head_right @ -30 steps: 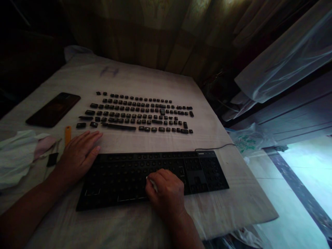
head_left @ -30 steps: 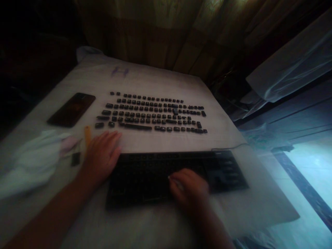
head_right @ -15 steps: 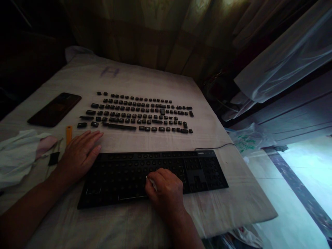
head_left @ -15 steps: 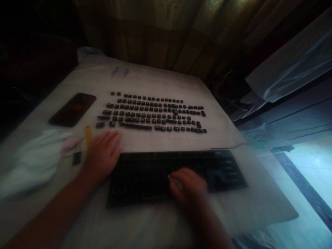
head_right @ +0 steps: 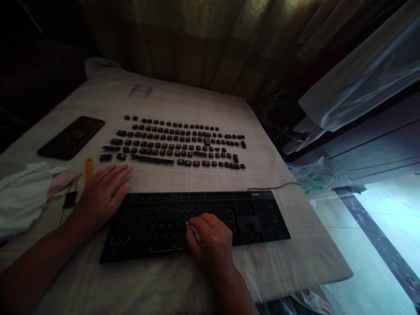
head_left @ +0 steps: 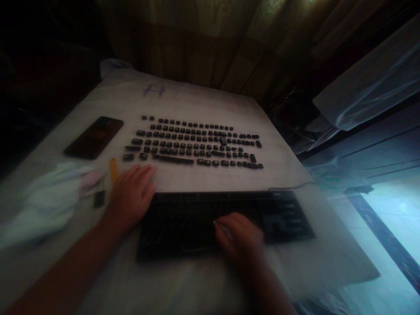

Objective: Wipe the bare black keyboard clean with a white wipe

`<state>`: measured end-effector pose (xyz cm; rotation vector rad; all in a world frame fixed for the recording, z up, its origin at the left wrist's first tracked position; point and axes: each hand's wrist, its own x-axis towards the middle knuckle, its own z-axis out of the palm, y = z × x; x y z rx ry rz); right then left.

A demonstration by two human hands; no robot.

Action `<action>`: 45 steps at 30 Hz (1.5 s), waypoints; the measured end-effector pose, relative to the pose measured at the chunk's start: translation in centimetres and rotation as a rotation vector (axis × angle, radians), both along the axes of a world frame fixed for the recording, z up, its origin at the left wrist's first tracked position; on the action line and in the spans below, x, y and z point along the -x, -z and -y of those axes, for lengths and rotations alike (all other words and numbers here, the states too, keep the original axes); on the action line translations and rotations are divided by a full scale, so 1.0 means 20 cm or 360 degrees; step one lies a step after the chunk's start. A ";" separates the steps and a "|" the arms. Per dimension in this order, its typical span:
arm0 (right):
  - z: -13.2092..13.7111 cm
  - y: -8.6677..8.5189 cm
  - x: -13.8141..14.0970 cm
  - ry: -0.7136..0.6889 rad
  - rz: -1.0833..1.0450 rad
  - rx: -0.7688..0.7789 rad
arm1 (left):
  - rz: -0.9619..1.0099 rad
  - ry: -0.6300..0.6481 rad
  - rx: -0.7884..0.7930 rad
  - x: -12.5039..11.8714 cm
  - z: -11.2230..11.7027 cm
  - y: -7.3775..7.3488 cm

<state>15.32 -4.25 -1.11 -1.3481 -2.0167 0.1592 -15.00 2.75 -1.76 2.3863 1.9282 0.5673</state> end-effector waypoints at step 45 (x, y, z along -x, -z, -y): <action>-0.02 -0.08 -0.09 -0.0055 0.0063 -0.0085 | -0.0124 0.0018 -0.0031 0.02 -0.01 0.01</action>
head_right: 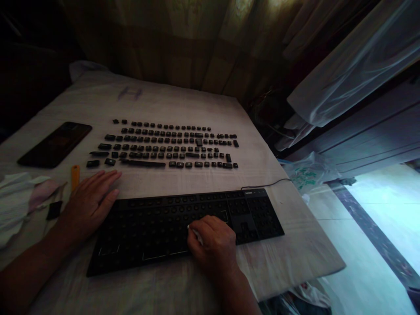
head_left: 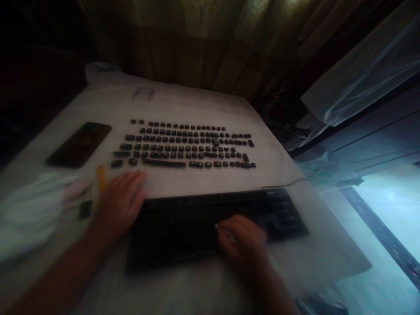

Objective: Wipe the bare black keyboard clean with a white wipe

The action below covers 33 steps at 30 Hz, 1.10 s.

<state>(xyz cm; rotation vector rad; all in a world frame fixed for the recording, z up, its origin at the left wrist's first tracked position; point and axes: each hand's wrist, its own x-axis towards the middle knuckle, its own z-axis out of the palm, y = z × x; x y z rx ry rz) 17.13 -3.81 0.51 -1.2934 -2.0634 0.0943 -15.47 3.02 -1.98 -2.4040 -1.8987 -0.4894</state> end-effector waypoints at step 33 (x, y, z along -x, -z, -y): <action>0.01 0.06 0.03 0.0136 -0.0056 0.0025 | 0.0024 0.0002 0.0013 0.00 0.00 0.00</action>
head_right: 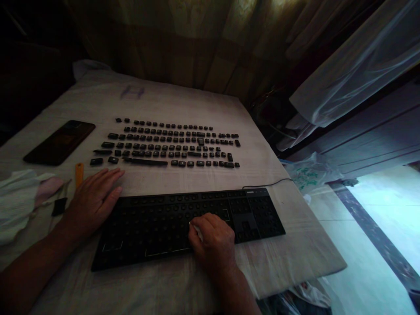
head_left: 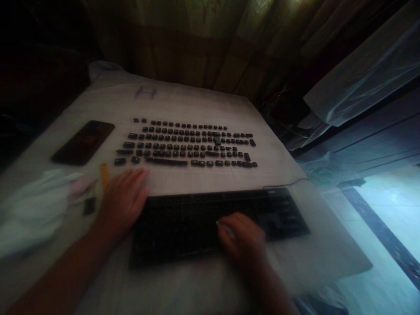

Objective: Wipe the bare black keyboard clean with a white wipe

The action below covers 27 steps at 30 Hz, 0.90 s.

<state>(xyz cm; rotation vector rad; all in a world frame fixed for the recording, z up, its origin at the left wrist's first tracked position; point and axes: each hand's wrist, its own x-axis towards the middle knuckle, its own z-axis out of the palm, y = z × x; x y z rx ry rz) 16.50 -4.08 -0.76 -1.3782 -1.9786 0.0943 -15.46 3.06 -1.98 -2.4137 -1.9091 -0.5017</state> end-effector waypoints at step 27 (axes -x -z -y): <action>-0.02 -0.09 -0.10 -0.0077 -0.0176 -0.0016 | 0.0025 -0.0031 0.0072 -0.01 -0.01 -0.03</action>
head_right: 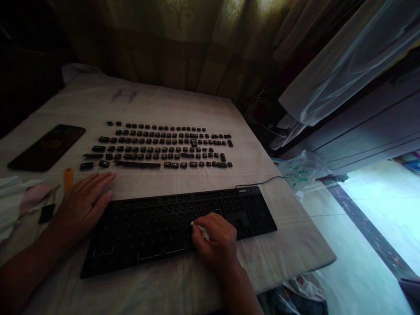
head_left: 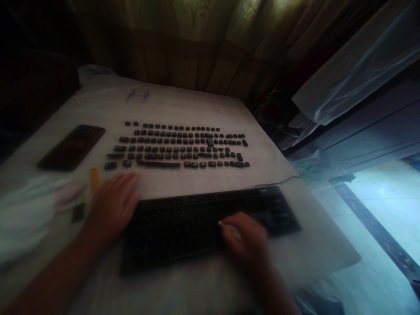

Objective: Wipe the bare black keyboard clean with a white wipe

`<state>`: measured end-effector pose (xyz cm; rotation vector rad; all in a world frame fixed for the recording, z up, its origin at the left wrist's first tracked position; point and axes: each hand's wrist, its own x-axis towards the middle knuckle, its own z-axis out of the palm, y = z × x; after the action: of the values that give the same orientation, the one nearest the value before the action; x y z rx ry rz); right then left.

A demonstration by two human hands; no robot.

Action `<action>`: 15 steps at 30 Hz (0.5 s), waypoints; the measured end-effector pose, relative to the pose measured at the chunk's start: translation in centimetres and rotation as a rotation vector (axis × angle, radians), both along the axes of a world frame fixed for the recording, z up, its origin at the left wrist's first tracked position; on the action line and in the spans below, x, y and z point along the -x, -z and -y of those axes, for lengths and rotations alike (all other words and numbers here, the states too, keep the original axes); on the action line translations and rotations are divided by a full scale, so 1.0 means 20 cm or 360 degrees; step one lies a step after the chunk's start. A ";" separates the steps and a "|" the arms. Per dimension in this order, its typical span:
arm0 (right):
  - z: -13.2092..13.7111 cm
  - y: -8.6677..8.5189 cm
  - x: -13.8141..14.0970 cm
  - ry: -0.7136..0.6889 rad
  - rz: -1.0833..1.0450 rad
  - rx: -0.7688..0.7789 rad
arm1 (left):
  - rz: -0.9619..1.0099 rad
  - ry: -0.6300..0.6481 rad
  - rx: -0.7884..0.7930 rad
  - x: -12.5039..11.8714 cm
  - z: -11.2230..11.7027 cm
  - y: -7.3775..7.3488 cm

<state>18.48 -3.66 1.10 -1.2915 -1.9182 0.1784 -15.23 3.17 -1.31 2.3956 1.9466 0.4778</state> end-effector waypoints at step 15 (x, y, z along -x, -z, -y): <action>0.01 0.05 0.01 0.0072 0.0228 0.0095 | 0.0011 -0.0015 -0.0008 0.00 0.00 0.01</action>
<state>18.27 -3.90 0.01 -1.4193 -2.0152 0.1234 -15.21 3.16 -1.49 2.3852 1.9573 0.4916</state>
